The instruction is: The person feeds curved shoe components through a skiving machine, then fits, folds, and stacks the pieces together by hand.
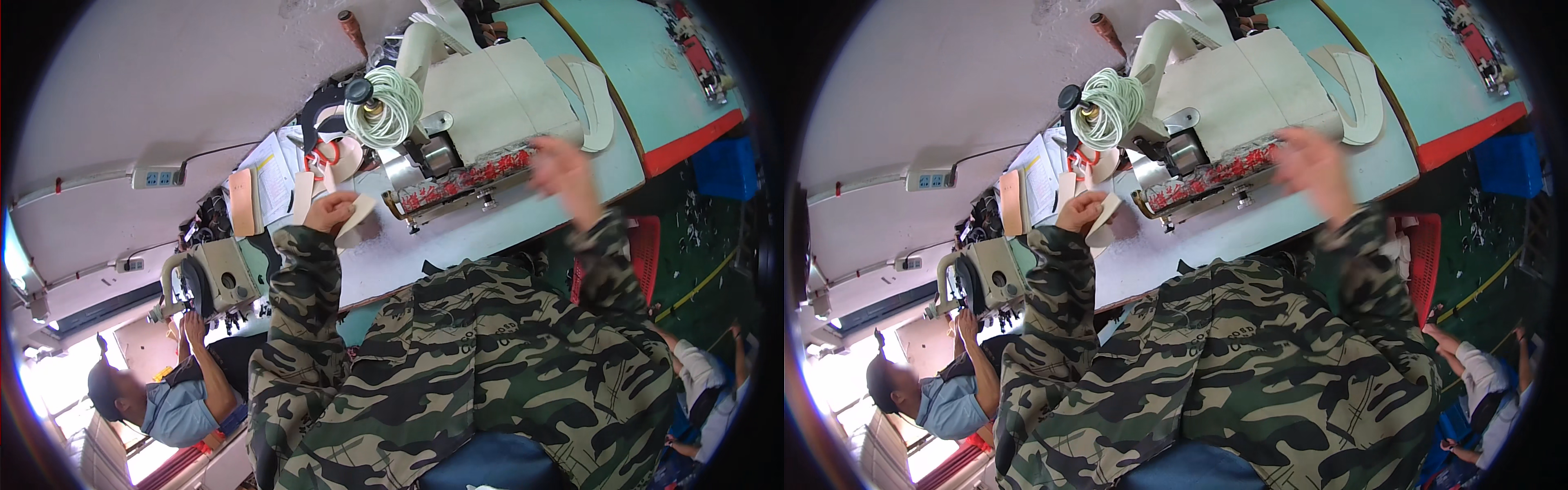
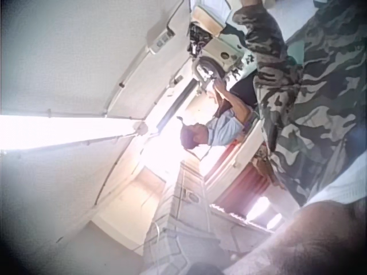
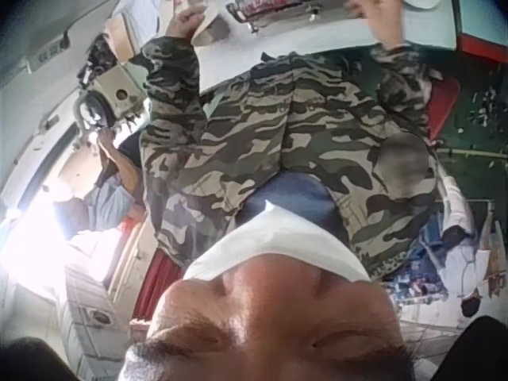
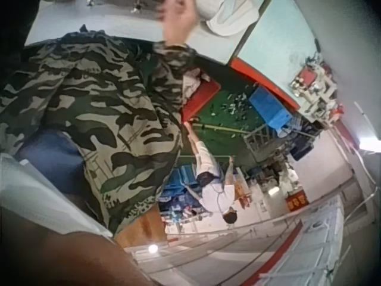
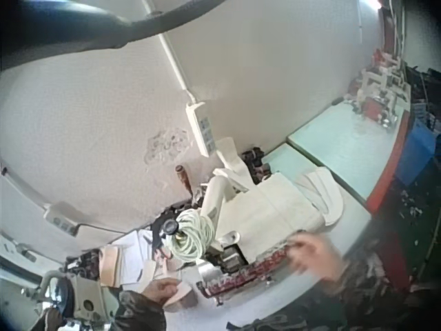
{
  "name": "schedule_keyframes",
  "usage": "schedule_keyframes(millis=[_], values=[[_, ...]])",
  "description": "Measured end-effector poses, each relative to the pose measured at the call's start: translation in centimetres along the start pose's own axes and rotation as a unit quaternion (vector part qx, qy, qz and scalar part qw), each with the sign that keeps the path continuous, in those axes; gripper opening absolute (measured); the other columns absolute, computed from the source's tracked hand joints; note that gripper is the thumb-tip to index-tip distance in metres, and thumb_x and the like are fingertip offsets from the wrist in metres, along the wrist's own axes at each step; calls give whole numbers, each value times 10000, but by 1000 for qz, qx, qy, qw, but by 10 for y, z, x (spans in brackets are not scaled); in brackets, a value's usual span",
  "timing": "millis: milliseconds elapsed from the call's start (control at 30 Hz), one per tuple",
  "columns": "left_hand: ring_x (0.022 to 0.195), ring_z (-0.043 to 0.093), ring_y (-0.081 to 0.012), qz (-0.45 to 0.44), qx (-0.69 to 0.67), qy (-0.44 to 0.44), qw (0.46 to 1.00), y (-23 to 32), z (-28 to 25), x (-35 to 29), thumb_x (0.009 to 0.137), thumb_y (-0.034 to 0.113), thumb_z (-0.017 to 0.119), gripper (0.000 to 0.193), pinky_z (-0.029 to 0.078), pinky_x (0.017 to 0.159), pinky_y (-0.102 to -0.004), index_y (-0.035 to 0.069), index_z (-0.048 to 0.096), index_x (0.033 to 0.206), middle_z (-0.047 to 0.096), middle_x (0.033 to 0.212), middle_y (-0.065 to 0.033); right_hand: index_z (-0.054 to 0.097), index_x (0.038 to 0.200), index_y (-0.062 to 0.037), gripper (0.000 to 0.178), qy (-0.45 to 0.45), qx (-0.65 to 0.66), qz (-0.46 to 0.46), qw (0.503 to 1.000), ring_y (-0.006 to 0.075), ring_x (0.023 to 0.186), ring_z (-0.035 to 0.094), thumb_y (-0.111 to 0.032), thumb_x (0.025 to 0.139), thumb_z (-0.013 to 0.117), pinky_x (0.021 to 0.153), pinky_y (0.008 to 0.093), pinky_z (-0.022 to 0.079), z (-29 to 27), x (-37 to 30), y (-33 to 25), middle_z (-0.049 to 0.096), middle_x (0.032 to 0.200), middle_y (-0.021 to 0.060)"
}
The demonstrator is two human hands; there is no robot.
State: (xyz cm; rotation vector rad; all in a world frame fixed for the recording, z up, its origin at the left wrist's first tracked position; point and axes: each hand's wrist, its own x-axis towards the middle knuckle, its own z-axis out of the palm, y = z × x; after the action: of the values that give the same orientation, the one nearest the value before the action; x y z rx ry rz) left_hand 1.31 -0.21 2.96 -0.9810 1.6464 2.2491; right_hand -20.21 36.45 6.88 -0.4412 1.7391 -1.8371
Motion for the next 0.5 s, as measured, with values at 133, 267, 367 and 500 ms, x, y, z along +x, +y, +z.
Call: schedule_keyframes(millis=[133, 267, 367, 500], values=[[668, 520, -41, 28, 156, -238, 958, 40, 79, 17, 824, 110, 612, 248, 402, 598, -177, -12, 573, 1037, 575, 800, 16, 593, 1029, 22, 251, -215, 4, 10, 976, 160, 728, 639, -105, 813, 612, 621, 256, 517, 113, -15, -5, 613, 1021, 114], [598, 487, -19, -68, 277, -254, 924, 47, 71, 41, 850, 169, 571, 188, 384, 533, -174, 24, 602, 966, 546, 718, 50, 615, 942, 47, 162, -105, -30, 27, 994, 139, 706, 632, -51, 820, 575, 627, 235, 510, 120, -1, 30, 637, 883, 108], [532, 469, -20, -116, 383, -250, 882, 67, 74, 47, 867, 243, 548, 226, 368, 464, -182, 37, 622, 924, 538, 665, 60, 601, 983, 44, 175, -84, -68, 38, 993, 120, 700, 625, -34, 833, 556, 601, 226, 502, 122, 0, 33, 633, 843, 83], [486, 475, -50, -98, 513, -167, 836, 93, 102, 47, 861, 299, 549, 282, 394, 439, -196, 39, 642, 921, 523, 601, 49, 607, 977, 52, 195, -72, -55, 86, 992, 152, 676, 649, -47, 821, 546, 594, 240, 511, 123, -1, 38, 648, 822, 103]])
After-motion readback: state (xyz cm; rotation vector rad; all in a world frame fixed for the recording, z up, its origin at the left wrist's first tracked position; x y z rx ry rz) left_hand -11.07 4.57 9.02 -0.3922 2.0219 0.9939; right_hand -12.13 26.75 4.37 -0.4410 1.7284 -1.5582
